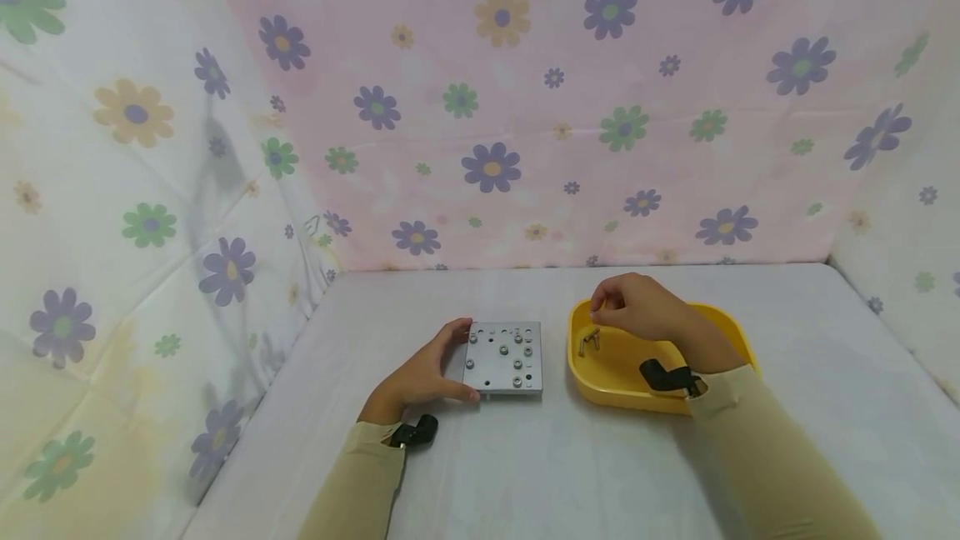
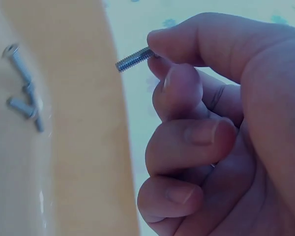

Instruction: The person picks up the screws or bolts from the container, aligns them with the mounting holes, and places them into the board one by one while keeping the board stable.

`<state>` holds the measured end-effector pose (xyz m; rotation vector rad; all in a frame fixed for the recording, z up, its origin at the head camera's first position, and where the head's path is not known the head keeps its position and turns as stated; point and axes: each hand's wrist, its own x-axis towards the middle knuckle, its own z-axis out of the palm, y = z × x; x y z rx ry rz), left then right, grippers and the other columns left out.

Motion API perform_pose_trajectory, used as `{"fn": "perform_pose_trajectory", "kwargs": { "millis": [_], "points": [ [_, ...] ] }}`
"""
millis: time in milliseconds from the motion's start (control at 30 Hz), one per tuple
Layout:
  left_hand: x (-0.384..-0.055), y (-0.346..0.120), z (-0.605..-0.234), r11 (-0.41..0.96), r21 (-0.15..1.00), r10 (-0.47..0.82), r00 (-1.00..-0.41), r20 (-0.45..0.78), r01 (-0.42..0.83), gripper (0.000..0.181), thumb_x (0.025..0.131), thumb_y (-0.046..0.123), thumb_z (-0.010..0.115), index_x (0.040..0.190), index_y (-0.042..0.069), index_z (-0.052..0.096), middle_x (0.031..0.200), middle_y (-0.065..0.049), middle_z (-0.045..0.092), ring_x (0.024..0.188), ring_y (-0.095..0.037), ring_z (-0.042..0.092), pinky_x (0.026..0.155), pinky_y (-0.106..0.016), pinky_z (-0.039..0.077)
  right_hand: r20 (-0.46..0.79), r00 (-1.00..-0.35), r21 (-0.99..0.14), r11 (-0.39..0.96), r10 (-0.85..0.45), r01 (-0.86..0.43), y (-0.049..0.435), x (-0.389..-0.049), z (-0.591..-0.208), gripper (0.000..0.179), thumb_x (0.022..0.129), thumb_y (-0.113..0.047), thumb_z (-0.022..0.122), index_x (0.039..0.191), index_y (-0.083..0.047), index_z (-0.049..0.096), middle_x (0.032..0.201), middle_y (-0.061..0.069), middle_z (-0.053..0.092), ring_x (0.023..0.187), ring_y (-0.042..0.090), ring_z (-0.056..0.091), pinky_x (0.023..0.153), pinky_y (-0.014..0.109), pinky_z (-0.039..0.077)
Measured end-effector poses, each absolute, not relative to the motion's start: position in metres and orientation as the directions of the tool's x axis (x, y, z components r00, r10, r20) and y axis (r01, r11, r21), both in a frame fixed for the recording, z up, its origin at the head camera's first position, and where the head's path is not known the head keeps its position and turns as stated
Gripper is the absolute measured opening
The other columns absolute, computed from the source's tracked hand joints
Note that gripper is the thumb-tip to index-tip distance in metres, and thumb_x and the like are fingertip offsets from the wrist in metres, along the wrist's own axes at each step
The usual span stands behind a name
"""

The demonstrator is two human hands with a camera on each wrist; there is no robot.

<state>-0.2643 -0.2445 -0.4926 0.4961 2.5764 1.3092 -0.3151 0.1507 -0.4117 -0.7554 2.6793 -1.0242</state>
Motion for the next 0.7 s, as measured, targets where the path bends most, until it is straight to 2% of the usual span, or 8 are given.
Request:
{"fn": "perform_pose_trajectory", "kwargs": {
  "millis": [167,467,700],
  "points": [
    [-0.264,-0.244,-0.491,0.551,0.812,0.378,-0.925,-0.037,0.193,0.129,0.060,0.038,0.101,0.164,0.022,0.026,0.161,0.005,0.041,0.155,-0.021,0.030,0.129,-0.055,0.014,0.023,-0.869,-0.695,0.616,-0.495,-0.369,0.146,-0.312,-0.407,0.017,0.097,-0.025,0.072,0.109,-0.012,0.073,0.073,0.002,0.059,0.062,0.019,0.050,0.059,0.030,0.043],
    [-0.263,-0.244,-0.491,0.555,0.809,0.381,-0.924,-0.038,0.196,0.127,0.061,0.036,0.100,0.163,0.022,0.026,0.161,0.004,0.041,0.154,-0.021,0.031,0.129,-0.054,0.014,0.057,-0.898,-0.752,0.573,-0.436,-0.325,0.137,-0.303,-0.408,0.016,0.097,-0.027,0.072,0.106,-0.014,0.072,0.077,0.004,0.058,0.064,0.021,0.049,0.058,0.029,0.043],
    [-0.264,-0.243,-0.491,0.560,0.805,0.381,-0.924,-0.038,0.198,0.128,0.061,0.038,0.100,0.163,0.022,0.026,0.162,0.006,0.041,0.155,-0.020,0.030,0.129,-0.054,0.014,0.069,-0.911,-0.782,0.546,-0.406,-0.302,0.128,-0.297,-0.410,0.011,0.098,-0.029,0.071,0.104,-0.020,0.072,0.076,0.005,0.058,0.059,0.020,0.047,0.053,0.030,0.042]
  ]
}}
